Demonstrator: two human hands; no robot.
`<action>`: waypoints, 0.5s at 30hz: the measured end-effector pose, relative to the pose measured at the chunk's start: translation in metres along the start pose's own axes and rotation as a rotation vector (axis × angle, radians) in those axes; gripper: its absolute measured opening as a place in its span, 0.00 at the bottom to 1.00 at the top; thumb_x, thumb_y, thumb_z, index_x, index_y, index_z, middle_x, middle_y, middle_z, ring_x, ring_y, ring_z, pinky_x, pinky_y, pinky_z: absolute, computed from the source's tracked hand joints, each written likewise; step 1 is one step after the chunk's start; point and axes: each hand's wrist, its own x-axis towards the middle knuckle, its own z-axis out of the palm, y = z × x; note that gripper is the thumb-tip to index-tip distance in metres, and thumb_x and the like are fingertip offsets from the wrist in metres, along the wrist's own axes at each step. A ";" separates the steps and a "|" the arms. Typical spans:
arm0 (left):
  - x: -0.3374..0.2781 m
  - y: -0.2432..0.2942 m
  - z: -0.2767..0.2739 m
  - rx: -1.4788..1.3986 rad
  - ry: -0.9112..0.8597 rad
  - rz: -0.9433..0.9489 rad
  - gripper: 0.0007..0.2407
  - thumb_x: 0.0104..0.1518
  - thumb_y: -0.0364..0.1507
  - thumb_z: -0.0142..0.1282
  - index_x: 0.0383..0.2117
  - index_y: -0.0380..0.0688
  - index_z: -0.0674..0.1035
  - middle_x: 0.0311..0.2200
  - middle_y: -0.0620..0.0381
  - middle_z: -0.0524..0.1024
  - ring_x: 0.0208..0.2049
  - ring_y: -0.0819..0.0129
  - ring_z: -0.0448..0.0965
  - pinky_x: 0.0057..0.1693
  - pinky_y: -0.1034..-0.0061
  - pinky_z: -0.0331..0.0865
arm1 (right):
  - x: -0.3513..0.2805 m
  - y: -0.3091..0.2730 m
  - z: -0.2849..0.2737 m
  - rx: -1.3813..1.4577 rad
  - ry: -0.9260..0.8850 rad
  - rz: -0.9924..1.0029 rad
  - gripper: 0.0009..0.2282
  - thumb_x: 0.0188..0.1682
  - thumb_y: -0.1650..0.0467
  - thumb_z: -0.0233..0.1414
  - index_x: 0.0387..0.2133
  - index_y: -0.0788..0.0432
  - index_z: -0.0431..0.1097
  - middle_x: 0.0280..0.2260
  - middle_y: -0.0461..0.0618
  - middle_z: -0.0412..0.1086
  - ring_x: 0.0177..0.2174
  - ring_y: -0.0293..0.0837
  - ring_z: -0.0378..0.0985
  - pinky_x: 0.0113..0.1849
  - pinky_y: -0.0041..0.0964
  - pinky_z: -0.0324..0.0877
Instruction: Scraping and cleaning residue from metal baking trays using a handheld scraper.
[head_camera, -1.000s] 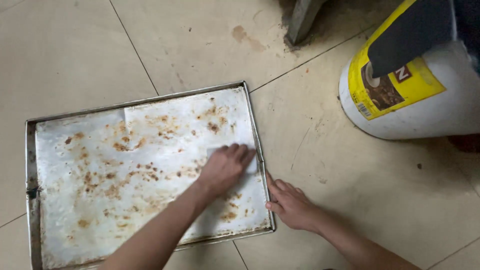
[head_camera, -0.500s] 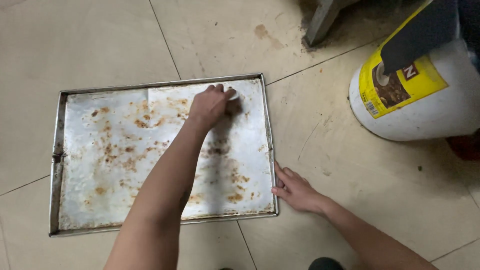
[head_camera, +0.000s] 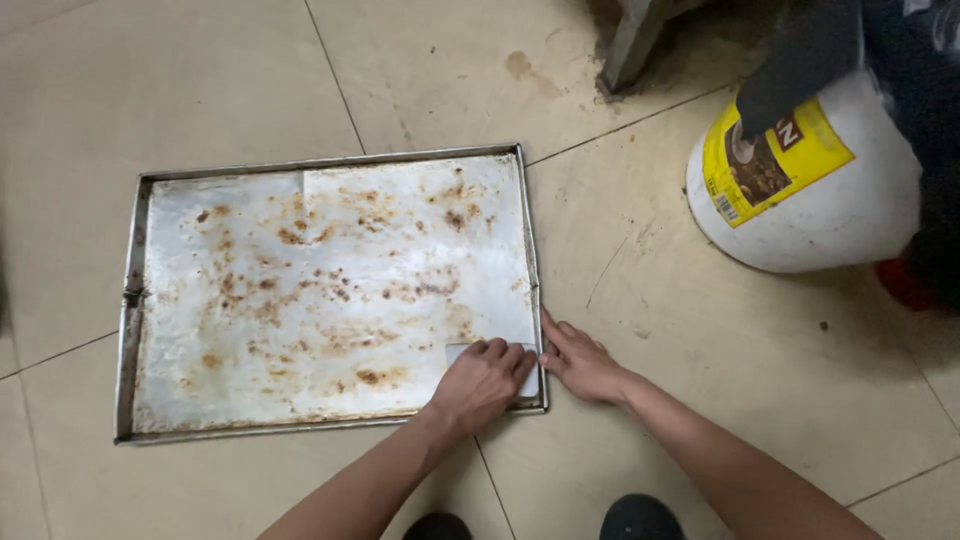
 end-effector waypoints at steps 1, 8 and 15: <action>-0.006 0.003 -0.005 -0.002 -0.051 0.012 0.16 0.69 0.31 0.52 0.61 0.49 0.82 0.46 0.52 0.77 0.49 0.49 0.81 0.49 0.57 0.79 | -0.004 -0.007 -0.002 0.029 0.022 0.038 0.40 0.65 0.58 0.52 0.87 0.42 0.35 0.52 0.51 0.72 0.54 0.61 0.79 0.54 0.64 0.71; -0.092 -0.106 -0.042 -0.522 -0.300 -0.888 0.31 0.66 0.40 0.62 0.74 0.58 0.63 0.43 0.37 0.87 0.51 0.27 0.89 0.56 0.30 0.80 | -0.031 -0.020 0.044 0.552 0.088 0.266 0.36 0.65 0.69 0.53 0.86 0.46 0.47 0.56 0.63 0.76 0.36 0.53 0.93 0.35 0.41 0.89; -0.115 -0.124 -0.034 -0.782 -0.046 -1.304 0.29 0.58 0.40 0.65 0.69 0.66 0.71 0.53 0.27 0.85 0.60 0.19 0.83 0.66 0.31 0.74 | -0.033 0.000 0.048 0.560 0.075 0.100 0.37 0.63 0.73 0.54 0.85 0.54 0.44 0.50 0.63 0.72 0.32 0.53 0.93 0.35 0.41 0.91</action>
